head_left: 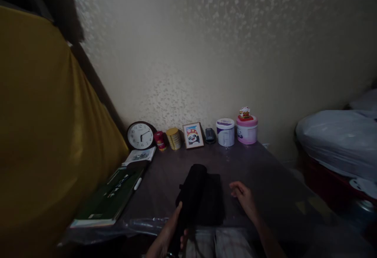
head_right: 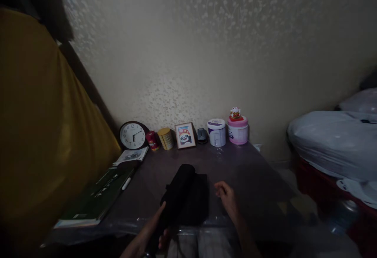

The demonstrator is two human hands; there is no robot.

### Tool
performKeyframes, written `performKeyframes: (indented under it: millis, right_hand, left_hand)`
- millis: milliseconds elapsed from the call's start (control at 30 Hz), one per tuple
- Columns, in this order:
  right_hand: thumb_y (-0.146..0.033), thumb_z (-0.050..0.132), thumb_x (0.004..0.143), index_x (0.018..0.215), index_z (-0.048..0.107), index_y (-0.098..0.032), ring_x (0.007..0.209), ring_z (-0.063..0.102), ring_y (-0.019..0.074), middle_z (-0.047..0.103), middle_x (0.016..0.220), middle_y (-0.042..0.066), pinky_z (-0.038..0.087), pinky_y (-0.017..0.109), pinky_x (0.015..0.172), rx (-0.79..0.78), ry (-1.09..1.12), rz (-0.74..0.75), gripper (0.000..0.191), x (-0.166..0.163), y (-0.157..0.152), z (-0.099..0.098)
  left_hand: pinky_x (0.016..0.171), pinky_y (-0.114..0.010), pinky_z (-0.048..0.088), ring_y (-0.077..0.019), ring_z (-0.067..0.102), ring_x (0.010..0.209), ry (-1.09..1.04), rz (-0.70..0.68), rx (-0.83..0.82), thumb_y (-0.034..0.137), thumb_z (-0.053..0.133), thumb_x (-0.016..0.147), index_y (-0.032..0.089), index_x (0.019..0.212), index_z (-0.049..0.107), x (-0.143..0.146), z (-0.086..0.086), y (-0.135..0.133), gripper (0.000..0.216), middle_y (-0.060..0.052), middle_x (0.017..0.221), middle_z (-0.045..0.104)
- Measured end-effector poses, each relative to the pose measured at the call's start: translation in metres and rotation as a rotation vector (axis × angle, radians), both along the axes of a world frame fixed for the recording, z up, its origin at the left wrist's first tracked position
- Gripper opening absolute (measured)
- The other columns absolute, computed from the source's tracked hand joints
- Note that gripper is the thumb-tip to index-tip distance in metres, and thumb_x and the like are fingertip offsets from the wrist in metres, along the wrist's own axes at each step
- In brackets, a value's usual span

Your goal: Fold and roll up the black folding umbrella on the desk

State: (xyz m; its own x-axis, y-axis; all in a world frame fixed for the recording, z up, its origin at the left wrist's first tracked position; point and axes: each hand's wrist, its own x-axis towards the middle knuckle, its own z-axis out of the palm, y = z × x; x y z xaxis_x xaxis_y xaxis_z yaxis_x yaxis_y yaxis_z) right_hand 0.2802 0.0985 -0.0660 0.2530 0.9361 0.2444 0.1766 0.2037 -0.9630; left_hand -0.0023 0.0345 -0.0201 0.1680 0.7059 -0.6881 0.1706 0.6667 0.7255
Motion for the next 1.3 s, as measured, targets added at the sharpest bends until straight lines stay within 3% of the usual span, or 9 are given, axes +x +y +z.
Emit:
performKeyframes:
  millis: [133, 233, 333, 533, 600, 700, 833, 1133, 1300]
  right_hand:
    - [-0.036, 0.047, 0.063, 0.069, 0.061, -0.019, 0.050, 0.056, 0.0146, 0.061, 0.059, 0.001, 0.046, 0.027, 0.051, -0.012, -0.001, -0.013, 0.022, -0.001, 0.000, 0.001]
    - [-0.036, 0.046, 0.062, 0.068, 0.061, -0.019, 0.050, 0.056, 0.0143, 0.063, 0.065, 0.002, 0.046, 0.027, 0.050, -0.027, 0.006, -0.011, 0.023, -0.002, 0.000, 0.004]
    - [-0.034, 0.046, 0.061, 0.068, 0.061, -0.019, 0.050, 0.056, 0.0141, 0.061, 0.063, 0.001, 0.045, 0.026, 0.049, -0.011, 0.003, -0.012, 0.022, -0.002, 0.000, 0.005]
    - [-0.034, 0.047, 0.062, 0.068, 0.061, -0.019, 0.050, 0.056, 0.0142, 0.062, 0.065, 0.002, 0.045, 0.027, 0.049, -0.015, 0.015, -0.015, 0.021, -0.003, -0.001, 0.005]
    - [-0.034, 0.047, 0.062, 0.067, 0.060, -0.020, 0.049, 0.055, 0.0144, 0.061, 0.061, 0.001, 0.045, 0.027, 0.049, -0.007, 0.013, -0.022, 0.020, -0.003, -0.001, 0.005]
    - [-0.034, 0.048, 0.061, 0.067, 0.060, -0.020, 0.049, 0.055, 0.0146, 0.061, 0.059, 0.001, 0.045, 0.027, 0.049, 0.001, 0.019, -0.021, 0.019, -0.003, -0.001, 0.006]
    - [-0.034, 0.048, 0.063, 0.069, 0.061, -0.020, 0.050, 0.056, 0.0146, 0.062, 0.060, 0.001, 0.046, 0.027, 0.051, -0.015, 0.016, -0.014, 0.020, -0.002, -0.001, 0.004]
    - [-0.031, 0.045, 0.060, 0.068, 0.061, -0.019, 0.051, 0.057, 0.0146, 0.063, 0.067, 0.002, 0.046, 0.028, 0.051, -0.014, 0.014, -0.012, 0.021, -0.002, 0.000, 0.003]
    - [-0.033, 0.047, 0.062, 0.069, 0.061, -0.020, 0.050, 0.057, 0.0153, 0.062, 0.060, 0.000, 0.046, 0.028, 0.051, -0.021, 0.008, -0.007, 0.020, -0.001, -0.002, 0.004]
  left_hand:
    - [0.045, -0.032, 0.041, -0.0190, 0.054, 0.042, 0.198, 0.071, 0.140, 0.081, 0.018, 0.063, 0.005, 0.089, 0.060, -0.005, -0.002, -0.011, 0.090, -0.007, 0.053, 0.057]
    - [0.081, -0.033, 0.043, -0.0251, 0.058, 0.098, 0.377, 0.114, 0.424, 0.063, 0.049, 0.067, 0.011, 0.136, 0.011, -0.005, 0.003, -0.028, 0.095, -0.015, 0.110, 0.059]
    - [0.090, -0.033, 0.037, -0.0236, 0.047, 0.116, 0.667, -0.081, 0.726, 0.043, 0.035, 0.082, 0.019, 0.137, -0.014, 0.005, 0.011, -0.042, 0.078, -0.016, 0.133, 0.040]
    - [0.067, -0.031, 0.043, -0.0248, 0.063, 0.085, 1.085, -0.407, 0.591, 0.018, 0.040, 0.078, 0.037, 0.136, 0.000, 0.020, 0.018, -0.044, 0.073, -0.015, 0.120, 0.048]
    - [0.071, -0.032, 0.043, -0.0233, 0.062, 0.088, 0.979, -0.355, 0.612, 0.013, 0.039, 0.076, 0.034, 0.137, 0.003, 0.013, 0.013, -0.038, 0.075, -0.013, 0.116, 0.053]
    - [0.086, -0.023, 0.039, -0.0155, 0.052, 0.108, 0.344, -0.139, 0.735, 0.019, 0.045, 0.073, 0.023, 0.139, 0.009, -0.005, 0.004, -0.027, 0.076, -0.008, 0.121, 0.053]
    - [0.059, -0.023, 0.045, -0.0138, 0.061, 0.064, 0.054, 0.106, 0.478, 0.037, 0.053, 0.069, 0.018, 0.139, 0.007, -0.029, -0.001, -0.016, 0.085, -0.005, 0.087, 0.065]
    - [0.065, -0.028, 0.037, -0.0214, 0.062, 0.086, 1.207, -0.278, 0.642, 0.006, 0.032, 0.077, 0.033, 0.137, -0.004, -0.025, 0.008, -0.025, 0.076, -0.014, 0.112, 0.052]
    - [0.058, -0.026, 0.033, -0.0196, 0.064, 0.074, 1.236, -0.381, 0.606, 0.002, 0.033, 0.071, 0.025, 0.138, -0.009, -0.027, 0.011, -0.020, 0.082, -0.013, 0.094, 0.064]
